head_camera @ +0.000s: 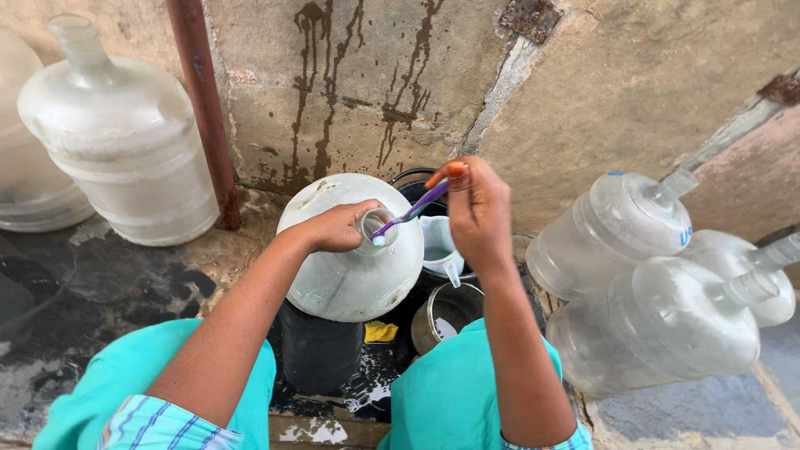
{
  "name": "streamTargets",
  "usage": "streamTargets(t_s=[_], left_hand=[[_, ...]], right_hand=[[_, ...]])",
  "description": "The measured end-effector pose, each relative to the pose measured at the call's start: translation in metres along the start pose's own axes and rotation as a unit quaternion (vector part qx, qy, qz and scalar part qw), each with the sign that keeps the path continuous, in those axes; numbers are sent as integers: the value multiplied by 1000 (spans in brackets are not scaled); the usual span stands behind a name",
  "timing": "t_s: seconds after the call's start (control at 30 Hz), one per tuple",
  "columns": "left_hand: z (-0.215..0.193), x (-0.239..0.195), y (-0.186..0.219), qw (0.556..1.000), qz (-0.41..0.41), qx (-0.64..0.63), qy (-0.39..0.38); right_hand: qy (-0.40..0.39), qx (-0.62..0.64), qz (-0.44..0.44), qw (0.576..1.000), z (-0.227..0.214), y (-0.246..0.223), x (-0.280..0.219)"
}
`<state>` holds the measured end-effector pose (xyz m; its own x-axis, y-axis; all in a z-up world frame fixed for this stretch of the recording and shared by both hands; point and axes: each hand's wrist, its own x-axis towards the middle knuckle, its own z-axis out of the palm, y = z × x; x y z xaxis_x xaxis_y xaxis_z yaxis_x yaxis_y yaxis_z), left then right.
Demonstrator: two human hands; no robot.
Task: The person cleans large water bottles by inserting dark material and using a small brush to scrub the interior neck and upper body of the bottles.
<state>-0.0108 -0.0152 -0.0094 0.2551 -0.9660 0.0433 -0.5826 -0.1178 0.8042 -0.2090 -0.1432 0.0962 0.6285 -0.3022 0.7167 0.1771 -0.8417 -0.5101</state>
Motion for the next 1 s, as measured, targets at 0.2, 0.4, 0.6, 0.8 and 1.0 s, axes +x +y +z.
streamTargets(t_s=[0.2,0.4,0.6,0.8,1.0], left_hand=[[8,8,-19,1000,-16,11,3],[4,2,-7,1000,-14,2,-3],[0,0,0,999,-24,26,-9],[2,9,-8,997,-75,31,-6],[1,6,-2,999,-46,2,-13]], right_hand=[[-84,-70,-24,994,64,24,-11],[-59,-9,12,998,39,4,4],[-67,-34,7,997,37,0,1],[-99,-62,-4,993,63,2,9],[-67,-51,28,996,11,-32,11]])
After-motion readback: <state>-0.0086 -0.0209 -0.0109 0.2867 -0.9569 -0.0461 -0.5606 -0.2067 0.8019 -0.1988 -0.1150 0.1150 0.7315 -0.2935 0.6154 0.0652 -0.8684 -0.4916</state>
